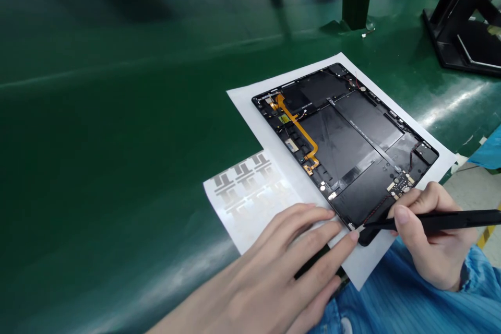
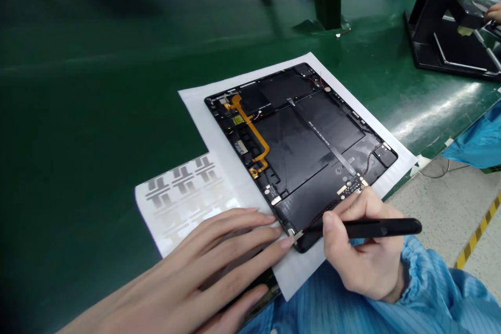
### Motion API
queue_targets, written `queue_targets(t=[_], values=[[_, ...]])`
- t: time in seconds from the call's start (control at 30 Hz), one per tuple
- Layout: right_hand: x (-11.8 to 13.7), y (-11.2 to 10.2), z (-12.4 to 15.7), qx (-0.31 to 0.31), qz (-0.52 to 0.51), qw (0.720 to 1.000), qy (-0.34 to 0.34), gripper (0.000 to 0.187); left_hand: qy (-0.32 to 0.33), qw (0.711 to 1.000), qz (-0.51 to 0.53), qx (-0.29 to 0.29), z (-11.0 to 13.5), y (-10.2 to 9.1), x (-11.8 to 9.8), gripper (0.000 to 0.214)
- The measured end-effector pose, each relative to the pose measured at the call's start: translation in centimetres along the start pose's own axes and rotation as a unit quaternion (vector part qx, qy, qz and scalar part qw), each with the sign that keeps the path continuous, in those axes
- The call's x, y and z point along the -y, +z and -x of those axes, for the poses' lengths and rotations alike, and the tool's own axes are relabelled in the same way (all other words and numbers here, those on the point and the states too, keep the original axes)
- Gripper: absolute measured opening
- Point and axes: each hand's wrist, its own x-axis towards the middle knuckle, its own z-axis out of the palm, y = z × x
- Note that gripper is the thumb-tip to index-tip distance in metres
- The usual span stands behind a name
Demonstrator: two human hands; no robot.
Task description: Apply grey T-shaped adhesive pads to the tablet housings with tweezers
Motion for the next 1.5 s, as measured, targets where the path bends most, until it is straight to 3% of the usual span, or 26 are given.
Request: queue_targets(t=[0.27, 0.4, 0.6, 0.77, 1.07, 1.17, 1.3, 1.5], values=[[0.2, -0.7, 0.0, 0.061, 0.024, 0.998, -0.005, 0.019, -0.017, 1.000, 0.000, 0.020, -0.5, -0.3, -0.3, 0.030], [0.4, -1.3, -0.2, 0.038, 0.038, 0.999, -0.010, 0.014, -0.018, 0.998, -0.027, 0.055, -0.6, -0.7, -0.4, 0.033], [0.5, -1.1, -0.6, 0.136, 0.013, 0.991, 0.000, 0.010, -0.028, 0.999, 0.016, 0.008, -0.3, 0.0, -0.4, 0.031], [0.7, -0.9, -1.0, 0.166, 0.040, 0.985, 0.025, 0.014, -0.030, 0.999, 0.031, 0.000, -0.5, 0.2, -0.3, 0.030], [0.7, -0.4, -1.2, 0.146, 0.023, 0.988, 0.044, 0.017, -0.040, 0.998, 0.032, 0.047, -0.5, -0.6, -0.3, 0.033], [0.6, -0.3, -1.2, 0.147, 0.011, 0.989, 0.031, 0.018, -0.038, 0.998, 0.046, 0.024, -0.3, -0.5, -0.3, 0.031], [0.6, -0.4, -1.1, 0.101, -0.011, 0.994, 0.051, 0.021, -0.040, 0.999, 0.016, -0.008, 0.3, -0.2, 0.0, 0.036], [0.5, -0.5, -1.1, 0.101, 0.050, 0.992, 0.057, 0.025, -0.045, 0.998, -0.051, 0.007, 0.2, -0.3, 0.3, 0.037]])
